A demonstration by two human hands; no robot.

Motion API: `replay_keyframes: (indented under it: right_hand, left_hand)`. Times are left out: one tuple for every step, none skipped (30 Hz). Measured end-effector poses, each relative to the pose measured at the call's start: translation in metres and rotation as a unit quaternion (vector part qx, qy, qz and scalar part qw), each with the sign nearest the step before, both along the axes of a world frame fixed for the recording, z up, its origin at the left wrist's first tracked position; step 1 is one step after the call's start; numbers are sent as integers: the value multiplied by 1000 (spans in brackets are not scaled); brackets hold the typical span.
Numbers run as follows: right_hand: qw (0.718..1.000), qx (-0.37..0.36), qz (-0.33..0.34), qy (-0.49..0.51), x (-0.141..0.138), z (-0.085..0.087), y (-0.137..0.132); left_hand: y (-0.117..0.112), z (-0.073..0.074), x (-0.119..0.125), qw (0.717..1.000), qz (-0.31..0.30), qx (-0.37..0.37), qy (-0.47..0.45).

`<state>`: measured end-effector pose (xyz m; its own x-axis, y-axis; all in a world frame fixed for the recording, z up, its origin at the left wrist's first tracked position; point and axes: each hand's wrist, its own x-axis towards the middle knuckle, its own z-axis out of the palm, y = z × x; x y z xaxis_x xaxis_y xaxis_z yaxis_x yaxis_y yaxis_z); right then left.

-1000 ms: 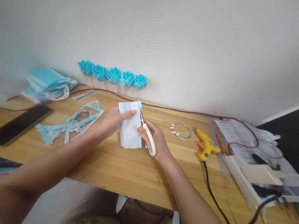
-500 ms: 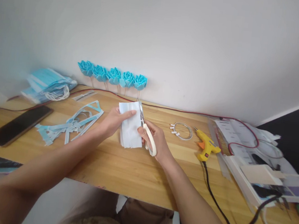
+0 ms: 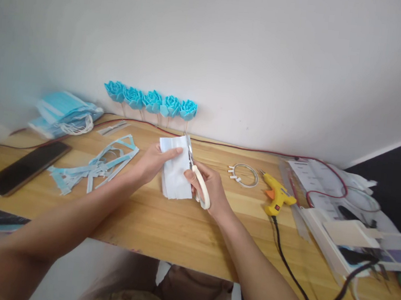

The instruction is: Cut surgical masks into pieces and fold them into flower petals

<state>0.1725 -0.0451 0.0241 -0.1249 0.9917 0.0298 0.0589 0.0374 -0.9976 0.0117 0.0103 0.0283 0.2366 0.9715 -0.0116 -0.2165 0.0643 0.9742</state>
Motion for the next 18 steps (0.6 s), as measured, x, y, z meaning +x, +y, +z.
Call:
replay_keyframes:
  right_hand:
    - [1000, -2, 0, -1, 0, -1, 0]
    - [1000, -3, 0, -2, 0, -1, 0]
    - [1000, -3, 1, -2, 0, -1, 0]
    - [1000, -3, 2, 0, 0, -2, 0]
    - [1000, -2, 2, 3, 0, -2, 0]
    - [1000, 0, 3, 6, 1, -2, 0]
    - [1000, 1, 4, 9, 1, -2, 1]
    - [1000, 3, 4, 12, 1, -3, 0]
    - [1000, 4, 3, 14, 1, -3, 0]
    - [1000, 4, 2, 14, 1, -3, 0]
    - [1000, 4, 1, 14, 1, -4, 0]
    - [1000, 3, 0, 14, 1, -5, 0]
    - [1000, 2, 0, 14, 1, -6, 0]
    - [1000, 2, 1, 14, 1, -7, 0]
    - [1000, 2, 3, 16, 1, -8, 0]
    - [1000, 3, 4, 18, 1, -8, 0]
    - [1000, 5, 5, 20, 1, -8, 0]
    - [1000, 8, 6, 21, 1, -8, 0]
  left_hand:
    - [0, 0, 0, 1000, -2, -1, -2]
    - [0, -1, 0, 1000, -4, -1, -3]
    - [0, -1, 0, 1000, -4, 0, -4]
    - [0, -1, 0, 1000, -3, 1, -3]
    - [0, -1, 0, 1000, -1, 2, -2]
    - [0, -2, 0, 1000, 2, 3, -1]
    - [0, -2, 0, 1000, 4, 3, 0]
    - [0, -1, 0, 1000, 4, 3, 0]
    - [0, -1, 0, 1000, 4, 1, -1]
    - [0, -1, 0, 1000, 2, 0, -3]
    - [-1, 0, 0, 1000, 0, -1, -6]
    - [-1, 0, 0, 1000, -3, -2, -8]
    - [-1, 1, 0, 1000, -4, -3, -11]
    - [-1, 1, 0, 1000, -6, -3, -12]
    - [-1, 1, 0, 1000, -7, -3, -14]
    - [-1, 2, 0, 1000, -8, -3, -15]
    - [-1, 2, 0, 1000, -10, -2, -16]
    - [-1, 2, 0, 1000, -12, -1, -17]
